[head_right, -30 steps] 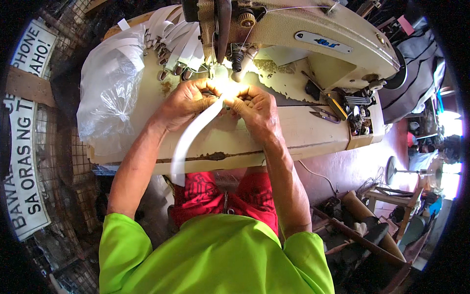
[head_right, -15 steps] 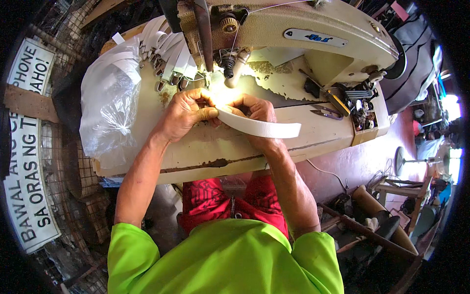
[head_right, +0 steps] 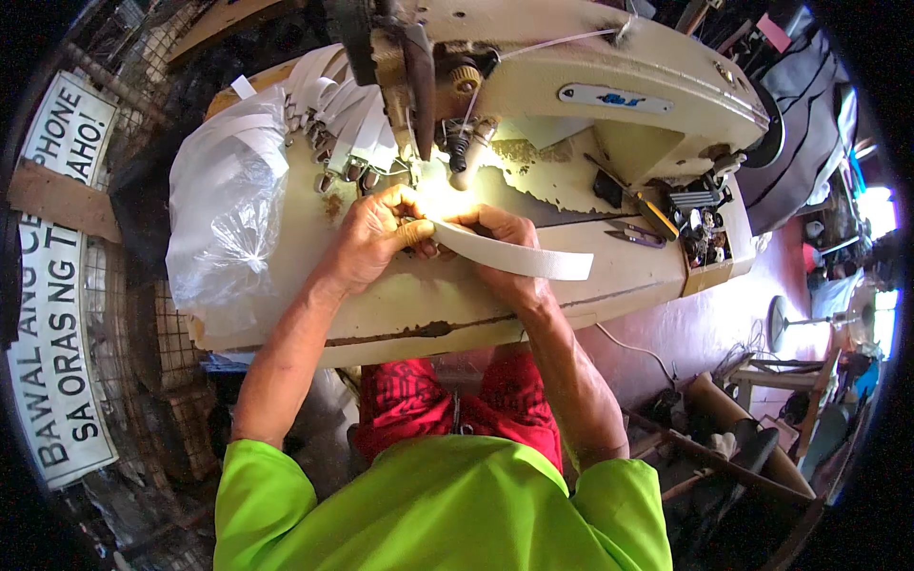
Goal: The person sews white fabric straps using an industrial sewing machine.
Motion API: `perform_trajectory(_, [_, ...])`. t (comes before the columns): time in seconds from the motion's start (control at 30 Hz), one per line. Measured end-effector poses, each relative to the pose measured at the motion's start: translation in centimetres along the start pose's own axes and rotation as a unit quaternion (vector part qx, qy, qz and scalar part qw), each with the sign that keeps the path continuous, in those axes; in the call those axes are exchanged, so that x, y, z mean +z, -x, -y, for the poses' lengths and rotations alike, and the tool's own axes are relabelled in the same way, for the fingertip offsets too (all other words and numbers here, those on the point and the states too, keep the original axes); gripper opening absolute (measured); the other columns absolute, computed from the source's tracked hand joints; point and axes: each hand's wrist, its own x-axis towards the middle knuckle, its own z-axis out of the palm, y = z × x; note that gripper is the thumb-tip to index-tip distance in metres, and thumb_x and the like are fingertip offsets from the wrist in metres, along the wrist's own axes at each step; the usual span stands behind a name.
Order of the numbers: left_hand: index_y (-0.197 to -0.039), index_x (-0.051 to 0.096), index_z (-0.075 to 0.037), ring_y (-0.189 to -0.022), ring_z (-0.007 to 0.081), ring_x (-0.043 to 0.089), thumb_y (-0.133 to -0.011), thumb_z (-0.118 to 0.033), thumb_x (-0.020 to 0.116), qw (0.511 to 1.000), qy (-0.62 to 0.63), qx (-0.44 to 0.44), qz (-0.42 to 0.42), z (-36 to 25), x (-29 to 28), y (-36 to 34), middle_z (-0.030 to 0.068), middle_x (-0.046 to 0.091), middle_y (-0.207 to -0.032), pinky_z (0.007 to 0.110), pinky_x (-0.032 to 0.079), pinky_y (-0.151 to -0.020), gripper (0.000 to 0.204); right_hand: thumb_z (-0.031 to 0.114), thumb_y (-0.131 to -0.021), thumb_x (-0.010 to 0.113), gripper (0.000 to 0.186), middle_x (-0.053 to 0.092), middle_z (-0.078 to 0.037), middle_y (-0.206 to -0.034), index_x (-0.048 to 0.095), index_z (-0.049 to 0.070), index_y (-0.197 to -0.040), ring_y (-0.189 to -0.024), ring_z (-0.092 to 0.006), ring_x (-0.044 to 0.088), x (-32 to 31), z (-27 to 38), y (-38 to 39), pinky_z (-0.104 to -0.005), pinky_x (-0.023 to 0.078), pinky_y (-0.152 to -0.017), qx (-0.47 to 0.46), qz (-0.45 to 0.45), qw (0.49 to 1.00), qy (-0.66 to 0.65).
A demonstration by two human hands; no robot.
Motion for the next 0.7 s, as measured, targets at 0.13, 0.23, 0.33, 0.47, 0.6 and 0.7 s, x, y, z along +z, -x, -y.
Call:
perform_trajectory(0.13, [-0.095,0.055,-0.004,-0.070,0.0097,0.061,-0.089,-0.004,0.065,1.000,0.003,0.009,-0.017,0.1,-0.2,0.3,0.0008,0.059,-0.081,0.023,0.050,-0.064,0.011,0.011,-0.087,0.069,0.013,0.070,-0.006,-0.084,0.068,0.001,-0.095,-0.080,-0.0111,0.065,0.6,0.8,0.8,-0.0258,0.053,-0.071,-0.049,0.046,0.998,0.010])
perform_trajectory(0.23, [-0.095,0.055,-0.003,-0.069,0.0094,0.061,-0.090,-0.003,0.064,0.999,0.022,0.016,-0.020,0.6,-0.1,0.2,0.0011,0.059,-0.081,0.023,0.050,-0.063,0.010,0.014,-0.087,0.068,0.019,0.070,-0.008,-0.086,0.066,-0.002,-0.098,-0.077,-0.0113,0.065,0.9,0.6,0.9,-0.0269,0.053,-0.070,-0.084,0.049,0.995,-0.011])
perform_trajectory(0.33, [-0.097,0.055,-0.002,-0.067,0.0099,0.061,-0.091,-0.003,0.062,1.000,-0.012,0.017,-0.022,0.5,0.2,0.2,0.0023,0.059,-0.082,0.025,0.051,-0.061,0.009,0.015,-0.087,0.067,0.019,0.068,-0.008,-0.081,0.065,-0.001,-0.096,-0.067,-0.0093,0.061,0.5,-0.4,0.1,-0.0257,0.051,-0.062,-0.068,-0.009,0.992,0.108])
perform_trajectory(0.47, [-0.105,0.056,0.000,-0.065,0.0132,0.061,-0.090,-0.004,0.062,0.970,-0.199,0.088,-0.111,0.0,0.7,0.2,0.0056,0.061,-0.082,0.027,0.052,-0.057,0.017,0.011,-0.086,0.067,0.017,0.064,-0.006,-0.073,0.065,-0.003,-0.096,-0.061,-0.0106,0.060,1.5,-0.2,-1.5,-0.0253,0.050,-0.055,0.086,-0.047,0.994,-0.040])
perform_trajectory(0.6, [-0.105,0.059,-0.001,-0.074,0.0251,0.062,-0.084,-0.005,0.066,0.862,-0.410,0.249,-0.163,1.0,-0.7,0.0,0.0116,0.062,-0.086,0.036,0.052,-0.069,0.022,0.010,-0.084,0.070,0.014,0.065,-0.007,-0.070,0.063,-0.002,-0.087,-0.056,-0.0128,0.061,2.2,-0.4,-3.4,-0.0254,0.052,-0.050,0.070,-0.043,0.996,-0.034])
perform_trajectory(0.7, [-0.097,0.066,-0.003,-0.087,0.0302,0.061,-0.078,-0.003,0.068,0.800,-0.502,0.288,-0.157,0.9,-1.3,-0.3,0.0116,0.062,-0.087,0.039,0.051,-0.076,0.019,0.007,-0.079,0.070,0.012,0.064,-0.009,-0.067,0.064,-0.003,-0.084,-0.056,-0.0157,0.063,2.3,-0.6,-5.0,-0.0272,0.054,-0.050,0.082,-0.034,0.996,-0.033])
